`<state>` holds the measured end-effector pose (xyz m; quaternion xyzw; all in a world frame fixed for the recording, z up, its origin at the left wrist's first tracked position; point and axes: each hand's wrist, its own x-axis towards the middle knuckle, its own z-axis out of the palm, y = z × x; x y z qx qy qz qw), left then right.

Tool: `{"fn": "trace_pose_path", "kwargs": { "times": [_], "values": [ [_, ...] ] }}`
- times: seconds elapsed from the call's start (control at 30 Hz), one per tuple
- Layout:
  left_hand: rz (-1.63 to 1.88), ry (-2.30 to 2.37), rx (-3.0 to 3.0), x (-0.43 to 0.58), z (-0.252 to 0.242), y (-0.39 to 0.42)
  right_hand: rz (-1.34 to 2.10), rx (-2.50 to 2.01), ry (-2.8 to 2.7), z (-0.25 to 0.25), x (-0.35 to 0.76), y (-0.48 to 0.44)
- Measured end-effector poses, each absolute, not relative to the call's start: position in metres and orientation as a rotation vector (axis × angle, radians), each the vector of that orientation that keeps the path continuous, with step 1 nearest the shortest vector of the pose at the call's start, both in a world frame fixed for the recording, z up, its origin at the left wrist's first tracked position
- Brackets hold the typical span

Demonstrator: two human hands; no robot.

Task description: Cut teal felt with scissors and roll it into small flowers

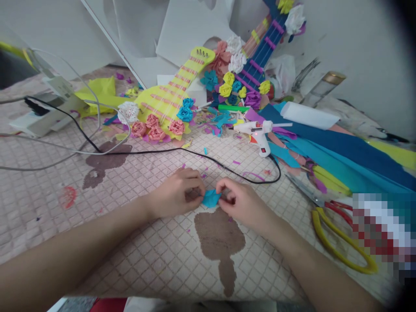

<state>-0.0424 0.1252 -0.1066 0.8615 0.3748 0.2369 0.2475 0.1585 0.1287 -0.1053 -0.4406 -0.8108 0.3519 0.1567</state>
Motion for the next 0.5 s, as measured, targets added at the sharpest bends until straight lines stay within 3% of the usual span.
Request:
{"fn": "trace_pose_path", "kwargs": {
  "times": [0.23,0.5],
  "values": [
    [0.645,1.047,2.372,-0.0424,-0.1110,0.1248,0.778,-1.070,-2.437,-0.1051,0.1613,0.1292],
    [0.669,1.020,2.382,-0.0423,-0.1092,0.1236,0.787,-1.087,-2.542,-0.1034,0.1638,0.1292]
  ]
}}
